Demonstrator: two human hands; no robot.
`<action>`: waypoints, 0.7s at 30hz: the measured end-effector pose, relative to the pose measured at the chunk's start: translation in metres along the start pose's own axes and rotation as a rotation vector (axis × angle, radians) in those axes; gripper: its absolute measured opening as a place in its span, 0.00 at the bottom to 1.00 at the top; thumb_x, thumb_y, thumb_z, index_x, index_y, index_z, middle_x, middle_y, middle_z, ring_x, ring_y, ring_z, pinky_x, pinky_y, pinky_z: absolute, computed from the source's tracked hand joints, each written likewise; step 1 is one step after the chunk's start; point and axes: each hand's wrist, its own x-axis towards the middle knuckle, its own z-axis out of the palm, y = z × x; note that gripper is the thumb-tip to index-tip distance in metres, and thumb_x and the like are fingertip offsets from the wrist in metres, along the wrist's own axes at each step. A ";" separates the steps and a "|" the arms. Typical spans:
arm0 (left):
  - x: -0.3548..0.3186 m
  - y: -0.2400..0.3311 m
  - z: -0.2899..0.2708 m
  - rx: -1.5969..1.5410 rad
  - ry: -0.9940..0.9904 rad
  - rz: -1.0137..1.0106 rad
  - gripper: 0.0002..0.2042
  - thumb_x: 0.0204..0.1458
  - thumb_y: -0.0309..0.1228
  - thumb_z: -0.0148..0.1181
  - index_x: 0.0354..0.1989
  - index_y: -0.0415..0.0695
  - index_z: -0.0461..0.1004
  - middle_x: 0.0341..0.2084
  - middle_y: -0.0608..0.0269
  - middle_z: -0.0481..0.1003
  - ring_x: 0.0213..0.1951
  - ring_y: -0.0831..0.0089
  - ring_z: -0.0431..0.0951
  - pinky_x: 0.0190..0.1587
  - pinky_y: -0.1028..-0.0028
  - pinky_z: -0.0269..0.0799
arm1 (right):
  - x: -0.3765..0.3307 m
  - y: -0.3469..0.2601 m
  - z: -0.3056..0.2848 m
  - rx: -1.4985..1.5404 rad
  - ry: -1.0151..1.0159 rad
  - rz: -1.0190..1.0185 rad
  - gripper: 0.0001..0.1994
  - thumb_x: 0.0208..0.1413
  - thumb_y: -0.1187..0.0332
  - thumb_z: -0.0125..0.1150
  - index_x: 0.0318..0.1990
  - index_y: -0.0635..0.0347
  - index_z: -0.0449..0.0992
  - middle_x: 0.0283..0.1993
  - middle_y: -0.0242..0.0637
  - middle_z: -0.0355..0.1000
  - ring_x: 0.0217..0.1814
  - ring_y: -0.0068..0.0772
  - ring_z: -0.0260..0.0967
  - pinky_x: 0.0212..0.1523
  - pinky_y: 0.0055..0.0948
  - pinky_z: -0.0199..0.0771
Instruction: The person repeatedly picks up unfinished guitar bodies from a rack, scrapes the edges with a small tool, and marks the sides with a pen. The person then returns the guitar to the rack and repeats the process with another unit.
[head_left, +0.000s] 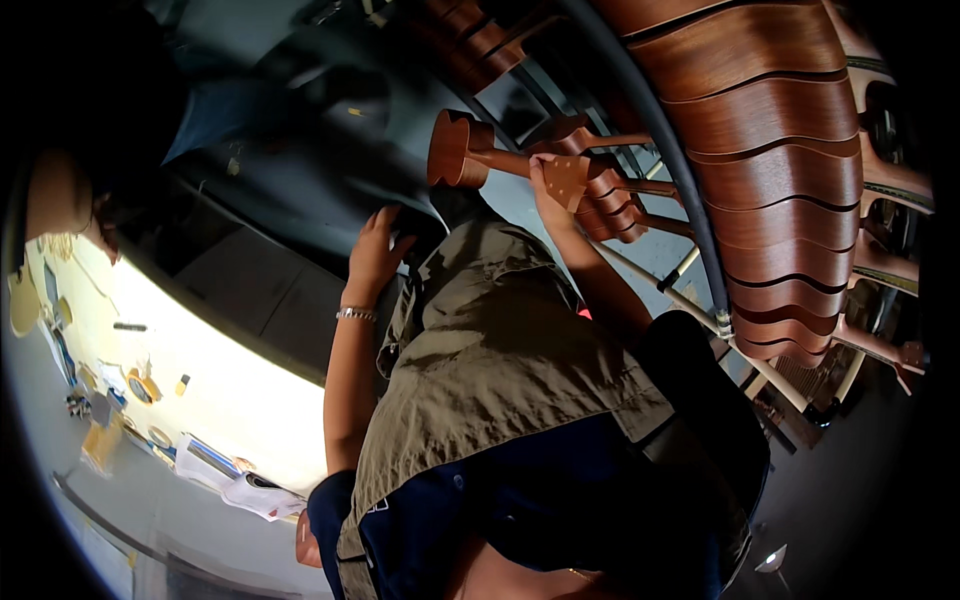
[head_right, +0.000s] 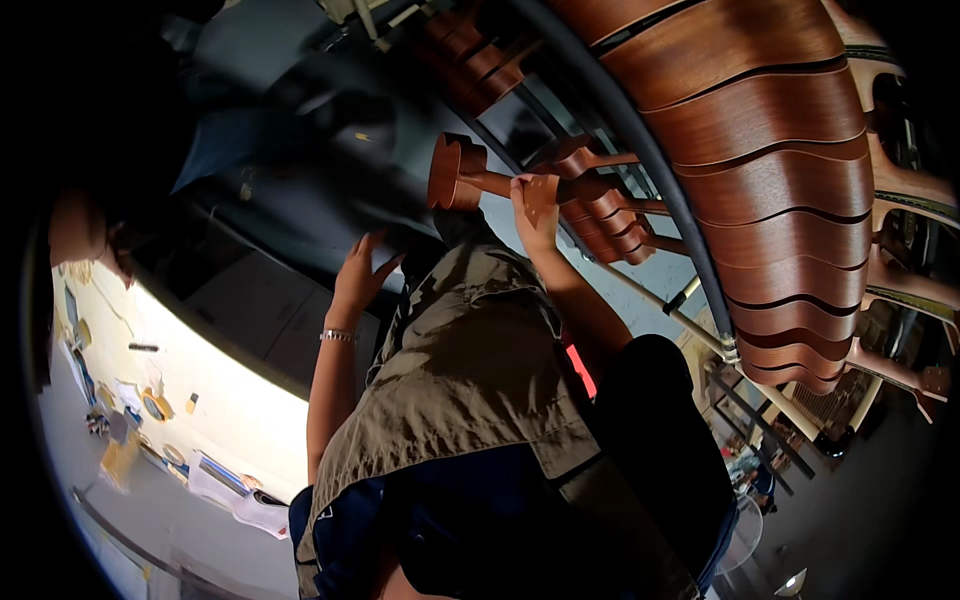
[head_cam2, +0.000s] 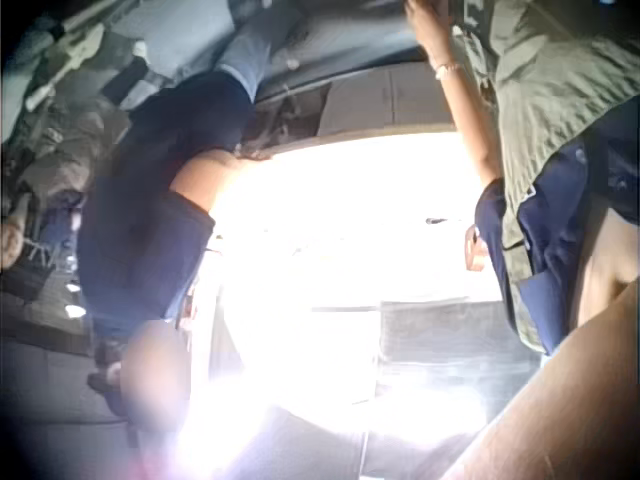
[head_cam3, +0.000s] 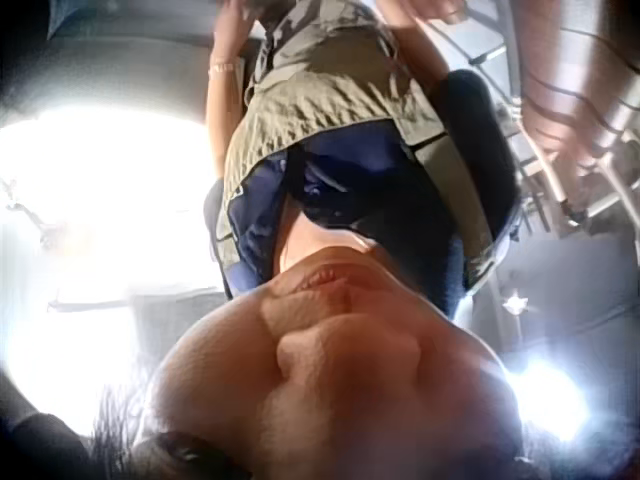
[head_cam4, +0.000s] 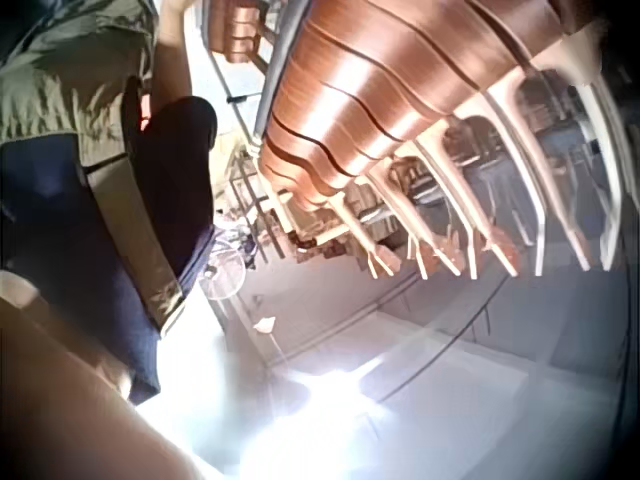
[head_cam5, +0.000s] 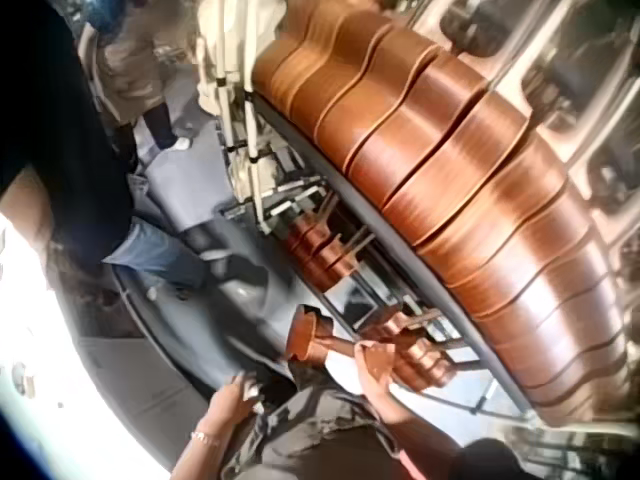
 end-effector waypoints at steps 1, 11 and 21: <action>-0.010 -0.017 0.007 -0.018 -0.044 -0.076 0.24 0.41 0.32 0.62 0.50 0.45 0.64 0.43 0.52 0.70 0.46 0.52 0.69 0.44 0.62 0.68 | -0.002 0.016 0.000 -0.059 0.007 0.016 0.07 0.53 0.65 0.52 0.34 0.59 0.69 0.35 0.38 0.68 0.38 0.43 0.68 0.39 0.34 0.66; -0.096 -0.170 0.104 -0.166 -0.172 -0.559 0.20 0.46 0.40 0.58 0.45 0.42 0.70 0.43 0.48 0.72 0.46 0.55 0.72 0.46 0.63 0.68 | -0.001 -0.009 -0.037 -0.269 0.085 -0.075 0.11 0.53 0.62 0.55 0.41 0.56 0.72 0.40 0.38 0.70 0.35 0.42 0.69 0.35 0.31 0.68; -0.096 -0.212 0.126 -0.467 0.011 -0.495 0.13 0.49 0.29 0.58 0.40 0.33 0.69 0.24 0.64 0.73 0.29 0.78 0.73 0.33 0.78 0.70 | -0.013 0.033 -0.068 0.764 0.526 0.320 0.08 0.53 0.73 0.57 0.39 0.59 0.66 0.46 0.35 0.68 0.47 0.27 0.65 0.45 0.28 0.69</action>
